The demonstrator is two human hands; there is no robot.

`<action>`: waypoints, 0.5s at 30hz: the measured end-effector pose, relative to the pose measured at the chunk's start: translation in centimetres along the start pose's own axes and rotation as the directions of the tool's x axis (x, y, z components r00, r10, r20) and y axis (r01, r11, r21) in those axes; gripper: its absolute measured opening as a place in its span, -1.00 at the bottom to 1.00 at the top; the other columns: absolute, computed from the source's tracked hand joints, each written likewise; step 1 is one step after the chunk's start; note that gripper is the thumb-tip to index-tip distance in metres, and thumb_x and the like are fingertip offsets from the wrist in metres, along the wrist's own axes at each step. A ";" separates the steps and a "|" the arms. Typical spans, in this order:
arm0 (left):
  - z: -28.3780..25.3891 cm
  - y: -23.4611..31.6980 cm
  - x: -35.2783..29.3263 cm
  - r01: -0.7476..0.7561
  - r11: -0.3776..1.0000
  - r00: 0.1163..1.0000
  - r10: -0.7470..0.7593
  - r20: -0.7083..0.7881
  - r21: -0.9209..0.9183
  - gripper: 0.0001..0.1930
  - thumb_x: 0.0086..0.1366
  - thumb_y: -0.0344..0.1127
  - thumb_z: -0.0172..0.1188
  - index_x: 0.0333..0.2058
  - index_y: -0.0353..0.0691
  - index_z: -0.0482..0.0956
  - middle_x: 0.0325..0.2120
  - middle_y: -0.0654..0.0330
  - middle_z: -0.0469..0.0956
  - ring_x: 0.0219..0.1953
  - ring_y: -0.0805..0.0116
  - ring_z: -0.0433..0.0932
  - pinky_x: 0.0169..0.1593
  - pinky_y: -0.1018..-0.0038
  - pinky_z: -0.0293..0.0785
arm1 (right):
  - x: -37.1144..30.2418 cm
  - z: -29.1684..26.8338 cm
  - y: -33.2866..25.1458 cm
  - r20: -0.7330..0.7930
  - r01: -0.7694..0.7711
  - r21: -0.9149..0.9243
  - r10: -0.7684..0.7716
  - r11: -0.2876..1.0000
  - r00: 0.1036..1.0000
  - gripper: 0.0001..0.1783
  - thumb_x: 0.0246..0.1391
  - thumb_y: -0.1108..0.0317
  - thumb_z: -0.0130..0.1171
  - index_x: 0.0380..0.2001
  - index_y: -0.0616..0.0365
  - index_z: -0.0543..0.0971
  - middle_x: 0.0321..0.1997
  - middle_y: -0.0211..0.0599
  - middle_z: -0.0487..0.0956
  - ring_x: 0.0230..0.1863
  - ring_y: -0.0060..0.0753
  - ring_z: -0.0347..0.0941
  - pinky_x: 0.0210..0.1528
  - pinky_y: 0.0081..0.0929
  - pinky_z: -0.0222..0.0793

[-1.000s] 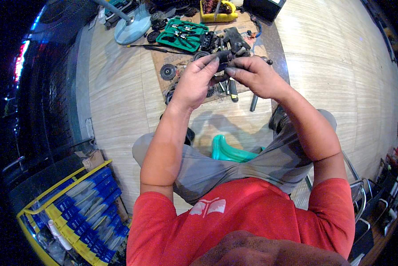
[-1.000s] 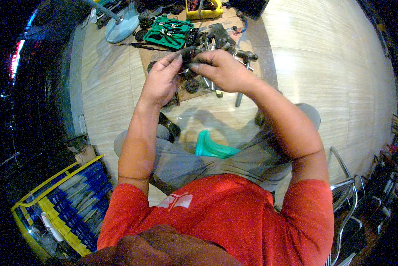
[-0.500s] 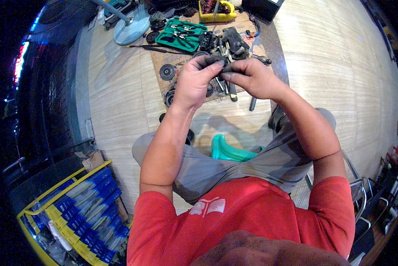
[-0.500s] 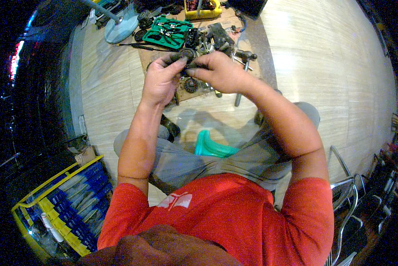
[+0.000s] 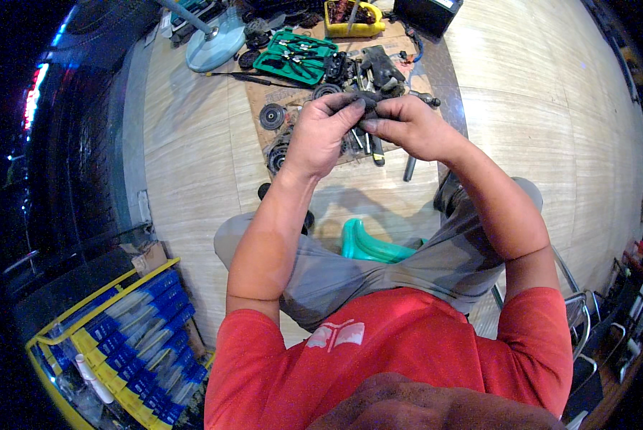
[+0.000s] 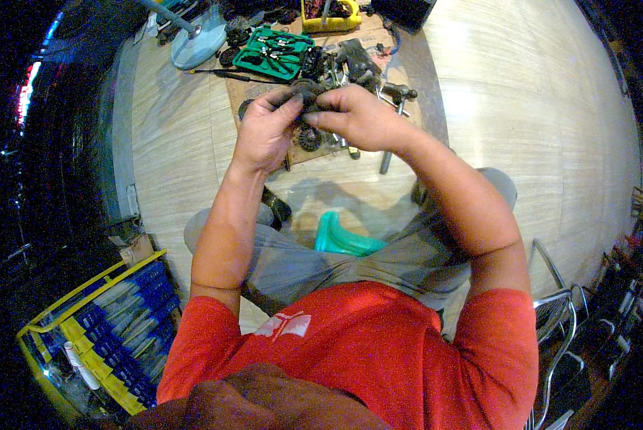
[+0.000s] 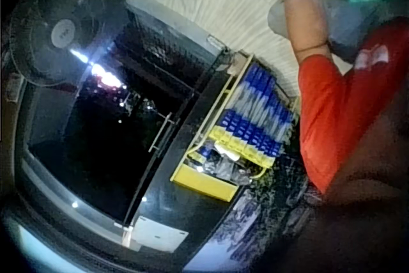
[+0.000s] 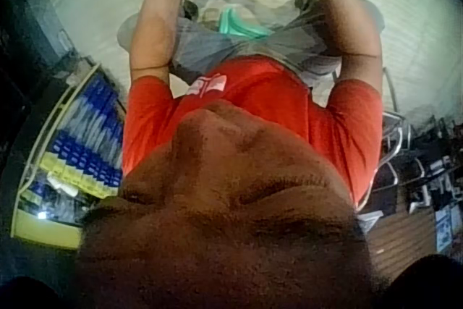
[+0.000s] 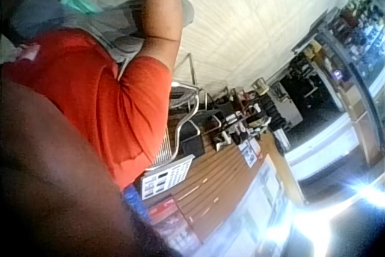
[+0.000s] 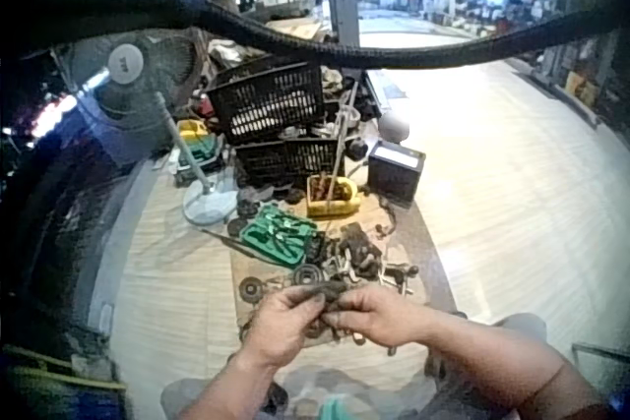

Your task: The person disassembles an alternator by hand, pulling out internal parts like gears and bearings and placing them on a wooden board.

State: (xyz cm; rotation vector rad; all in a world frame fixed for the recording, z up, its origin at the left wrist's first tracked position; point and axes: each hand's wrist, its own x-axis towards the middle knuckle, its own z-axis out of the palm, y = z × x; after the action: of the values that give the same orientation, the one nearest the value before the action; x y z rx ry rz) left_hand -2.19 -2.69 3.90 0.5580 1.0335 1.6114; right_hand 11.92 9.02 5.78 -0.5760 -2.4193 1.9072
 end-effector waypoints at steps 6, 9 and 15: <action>0.2 0.1 -0.1 -0.042 0.949 0.989 0.083 -0.120 0.311 -0.87 0.20 -0.42 0.21 -0.31 -0.37 0.60 -0.39 0.23 0.60 -0.38 0.56 0.50 -0.27 0.63 0.43 | 0.1 1.0 0.4 -0.136 0.190 -0.353 -0.251 0.916 0.958 -0.74 0.07 0.25 0.14 -0.37 0.27 0.56 -0.45 0.03 0.55 -0.42 -0.02 0.51 -0.33 -0.22 0.40; 0.2 -0.1 -0.1 -0.013 0.873 0.979 0.111 -0.172 0.488 -0.87 0.20 -0.41 0.21 -0.34 -0.38 0.59 -0.40 0.24 0.59 -0.39 0.58 0.49 -0.30 0.63 0.43 | 0.2 1.5 0.8 -0.150 0.209 -0.503 -0.322 0.839 0.935 -0.76 0.06 0.27 0.13 -0.40 0.27 0.55 -0.43 0.07 0.54 -0.36 0.12 0.49 -0.32 -0.17 0.41; -0.3 -0.5 0.4 -0.004 0.976 0.996 0.023 -0.087 0.218 -0.83 0.25 -0.43 0.15 -0.22 -0.37 0.57 -0.32 0.21 0.59 -0.30 0.50 0.53 -0.18 0.57 0.45 | 0.1 1.0 0.6 -0.102 0.158 -0.211 -0.182 0.965 0.978 -0.73 0.07 0.24 0.13 -0.35 0.27 0.55 -0.45 0.04 0.54 -0.45 0.01 0.48 -0.34 -0.21 0.38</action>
State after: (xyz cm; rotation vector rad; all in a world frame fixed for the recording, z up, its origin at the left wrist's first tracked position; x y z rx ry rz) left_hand -2.27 -2.41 3.32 0.6450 1.2858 1.5561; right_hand 11.75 8.22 4.88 -0.4555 -2.5092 1.5293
